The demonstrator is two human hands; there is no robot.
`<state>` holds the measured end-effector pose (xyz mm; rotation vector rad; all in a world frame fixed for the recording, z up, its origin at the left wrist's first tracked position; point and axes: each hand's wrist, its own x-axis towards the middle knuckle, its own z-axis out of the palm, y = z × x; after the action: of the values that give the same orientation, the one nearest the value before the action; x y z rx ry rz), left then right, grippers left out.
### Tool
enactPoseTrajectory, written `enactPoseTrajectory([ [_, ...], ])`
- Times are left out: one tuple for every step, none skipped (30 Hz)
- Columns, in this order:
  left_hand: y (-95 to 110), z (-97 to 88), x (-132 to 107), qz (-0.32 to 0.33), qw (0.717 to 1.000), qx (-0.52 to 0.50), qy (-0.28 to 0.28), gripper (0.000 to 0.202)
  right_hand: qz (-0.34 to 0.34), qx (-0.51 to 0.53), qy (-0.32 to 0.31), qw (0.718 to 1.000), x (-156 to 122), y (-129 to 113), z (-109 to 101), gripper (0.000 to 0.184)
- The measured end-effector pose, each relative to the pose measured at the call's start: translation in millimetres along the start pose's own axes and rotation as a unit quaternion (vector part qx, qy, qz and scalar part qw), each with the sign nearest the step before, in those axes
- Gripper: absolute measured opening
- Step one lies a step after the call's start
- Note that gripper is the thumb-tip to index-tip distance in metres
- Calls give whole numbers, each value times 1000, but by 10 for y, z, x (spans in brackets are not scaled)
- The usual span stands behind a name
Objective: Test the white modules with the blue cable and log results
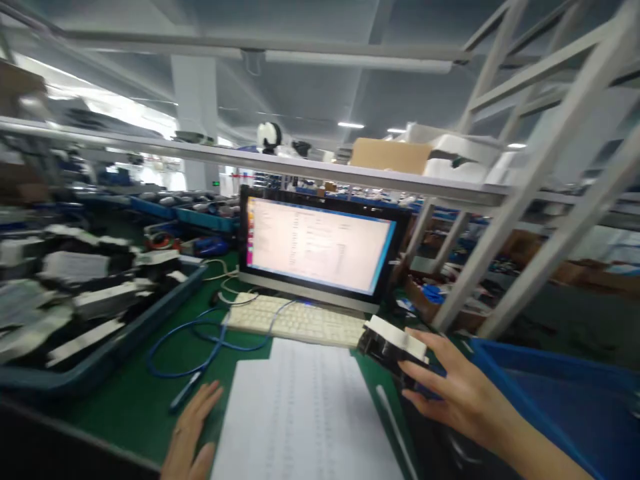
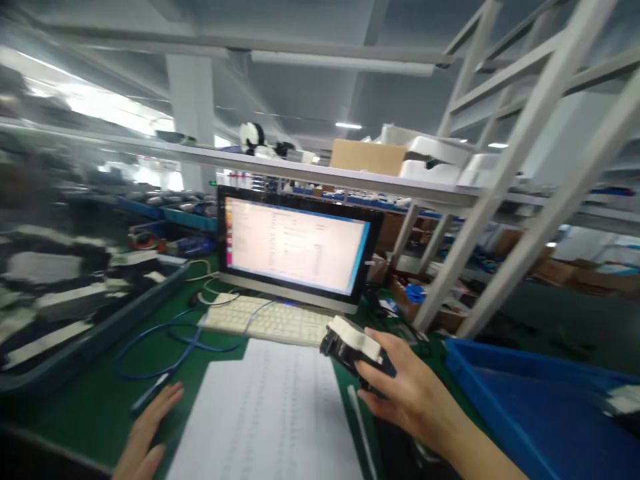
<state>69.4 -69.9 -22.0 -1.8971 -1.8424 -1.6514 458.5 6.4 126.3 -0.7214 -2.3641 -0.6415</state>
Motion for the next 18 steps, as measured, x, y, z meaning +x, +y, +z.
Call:
enactPoseTrajectory([
  [-51,-110,-17,-5,999,-31,-15,43,-42,25,8,999,204,-242,166,23],
  [-95,-191,-19,-10,999,-47,-21,43,-76,51,13,996,395,-478,340,21],
  [-133,-249,-8,-13,998,-55,-21,42,-108,76,22,991,572,-699,522,19],
  [-168,-290,13,-11,998,-55,-15,43,-139,97,30,985,737,-898,707,19],
  [-200,-322,38,-10,999,-49,-3,43,-168,112,39,979,888,-1068,893,19],
  [-231,-350,65,-7,999,-40,10,44,-193,120,57,972,1026,-1202,1076,18],
  [-260,-377,87,-2,999,-29,21,45,-215,123,67,966,1149,-1300,1253,17],
  [-288,-405,103,2,999,-15,30,46,-242,121,79,960,1256,-1361,1418,16],
  [-314,-434,111,8,999,-1,33,47,-269,119,91,951,1345,-1391,1569,15],
  [-338,-464,110,14,999,14,34,48,-288,119,100,945,1415,-1396,1702,12],
  [-358,-493,102,21,999,28,34,48,-304,121,109,939,1464,-1382,1815,10],
  [-373,-520,90,26,998,42,34,49,-315,124,115,934,1491,-1357,1907,7],
  [-382,-542,75,32,997,56,32,49,-323,129,118,930,1496,-1325,1976,6],
  [-384,-558,62,37,996,70,30,50,-333,134,116,926,1479,-1291,2022,7],
  [-379,-566,53,43,995,81,26,50,-346,137,110,922,1442,-1261,2044,9],
  [-368,-564,50,50,994,90,23,50,-357,139,100,918,1388,-1236,2041,11],
  [-349,-552,53,58,993,97,18,50,-362,140,86,917,1319,-1219,2017,11],
  [-323,-528,62,65,993,102,12,50,-363,141,72,918,1240,-1211,1974,11],
])
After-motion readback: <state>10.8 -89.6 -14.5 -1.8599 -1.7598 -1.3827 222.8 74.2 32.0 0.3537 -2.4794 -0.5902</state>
